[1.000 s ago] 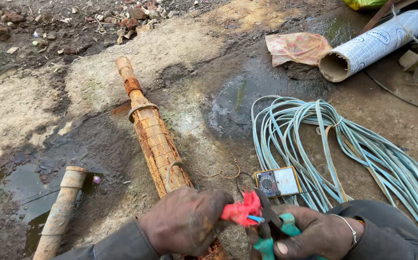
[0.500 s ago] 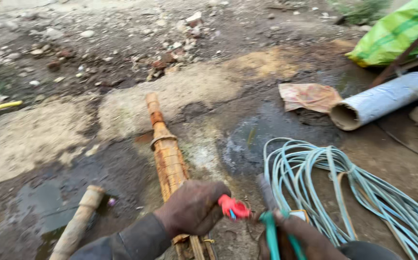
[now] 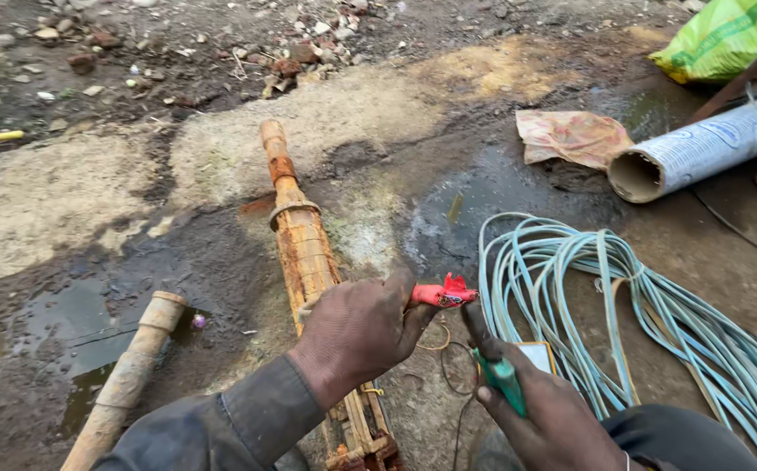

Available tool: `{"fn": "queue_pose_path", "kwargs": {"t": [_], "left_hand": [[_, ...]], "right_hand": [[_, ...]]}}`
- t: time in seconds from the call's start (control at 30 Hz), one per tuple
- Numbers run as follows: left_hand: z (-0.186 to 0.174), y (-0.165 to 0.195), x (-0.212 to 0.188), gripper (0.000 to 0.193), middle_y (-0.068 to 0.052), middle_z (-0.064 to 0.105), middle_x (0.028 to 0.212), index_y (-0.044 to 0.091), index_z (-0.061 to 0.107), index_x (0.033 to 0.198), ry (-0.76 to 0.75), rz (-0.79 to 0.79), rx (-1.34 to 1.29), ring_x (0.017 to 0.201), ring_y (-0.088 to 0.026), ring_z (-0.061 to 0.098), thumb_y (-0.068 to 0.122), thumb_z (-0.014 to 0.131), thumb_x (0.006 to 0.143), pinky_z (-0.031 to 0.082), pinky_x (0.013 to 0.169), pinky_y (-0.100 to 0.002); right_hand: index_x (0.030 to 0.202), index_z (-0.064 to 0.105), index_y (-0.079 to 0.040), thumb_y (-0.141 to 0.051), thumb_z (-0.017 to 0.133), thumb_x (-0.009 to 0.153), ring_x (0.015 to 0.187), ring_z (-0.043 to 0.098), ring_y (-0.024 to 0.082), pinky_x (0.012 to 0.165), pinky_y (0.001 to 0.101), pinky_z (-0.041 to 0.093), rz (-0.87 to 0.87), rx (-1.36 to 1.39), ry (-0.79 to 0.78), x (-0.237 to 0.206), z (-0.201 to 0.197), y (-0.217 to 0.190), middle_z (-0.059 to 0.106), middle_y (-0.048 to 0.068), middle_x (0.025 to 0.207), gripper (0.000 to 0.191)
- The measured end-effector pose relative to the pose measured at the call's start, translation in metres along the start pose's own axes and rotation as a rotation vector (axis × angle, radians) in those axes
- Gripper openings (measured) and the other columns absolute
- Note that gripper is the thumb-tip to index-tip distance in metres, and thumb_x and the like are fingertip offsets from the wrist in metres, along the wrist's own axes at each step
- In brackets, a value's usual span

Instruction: The person uses pliers to strip a red wire and then connects multimeter probes to the exposed wires and the pump body to test for continuity or resistance.

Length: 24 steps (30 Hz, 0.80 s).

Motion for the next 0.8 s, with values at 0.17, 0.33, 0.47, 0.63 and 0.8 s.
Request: {"fn": "queue_pose_path", "kwargs": {"t": [0.17,0.33,0.47,0.63,0.8], "left_hand": [[0.039,-0.009,-0.006,0.026,0.001,0.068,0.058,0.016,0.074,0.104,-0.414,-0.234,-0.553,0.051,-0.010,0.069,0.037,0.066,0.091,0.059,0.051,-0.035],[0.042,-0.025,-0.009,0.034,0.003,0.049,0.057,0.006,0.071,0.093,-0.458,-0.306,-0.750,0.052,-0.006,0.045,0.039,0.065,0.099,0.040,0.049,-0.031],[0.037,-0.015,-0.009,0.029,0.003,0.049,0.079,0.003,0.058,0.107,-0.344,-0.217,-1.062,0.070,-0.006,0.047,0.031,0.054,0.109,0.045,0.062,-0.026],[0.029,0.001,-0.011,0.028,-0.004,0.051,0.099,0.007,0.049,0.132,-0.223,-0.118,-0.934,0.089,-0.013,0.051,0.022,0.046,0.109,0.049,0.081,-0.029],[0.025,0.014,-0.004,0.026,-0.008,0.055,0.103,0.004,0.046,0.131,-0.094,-0.085,-0.770,0.097,-0.019,0.059,0.013,0.048,0.107,0.050,0.090,-0.032]], "right_hand": [[0.132,0.059,-0.002,-0.025,0.068,0.094,0.072,0.066,0.022,0.069,0.0391,0.052,0.614,0.733,-0.368,-0.024,0.029,0.018,0.065,0.013,0.084,0.045],[0.152,0.044,-0.018,-0.023,0.067,0.090,0.090,0.067,0.016,0.084,0.0352,0.057,0.449,0.777,-0.315,-0.012,0.033,0.013,0.068,0.004,0.115,0.067],[0.160,0.039,-0.016,-0.020,0.064,0.093,0.105,0.066,0.020,0.094,0.0377,0.056,0.250,0.512,-0.182,0.003,0.028,0.010,0.066,0.013,0.120,0.072],[0.153,0.036,-0.005,-0.022,0.062,0.095,0.139,0.051,0.030,0.109,0.0421,0.042,0.001,0.184,0.109,0.013,-0.003,-0.013,0.053,0.018,0.145,0.065],[0.150,0.037,-0.001,-0.023,0.064,0.093,0.140,0.050,0.034,0.111,0.0433,0.040,-0.033,0.058,0.246,0.015,-0.028,-0.035,0.051,0.022,0.147,0.067]]}}
Point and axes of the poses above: each hand's wrist, its own x-axis towards the middle knuckle, its own z-axis out of the palm, y = z × x, the point moved 8 cm from there along x, towards the middle knuckle
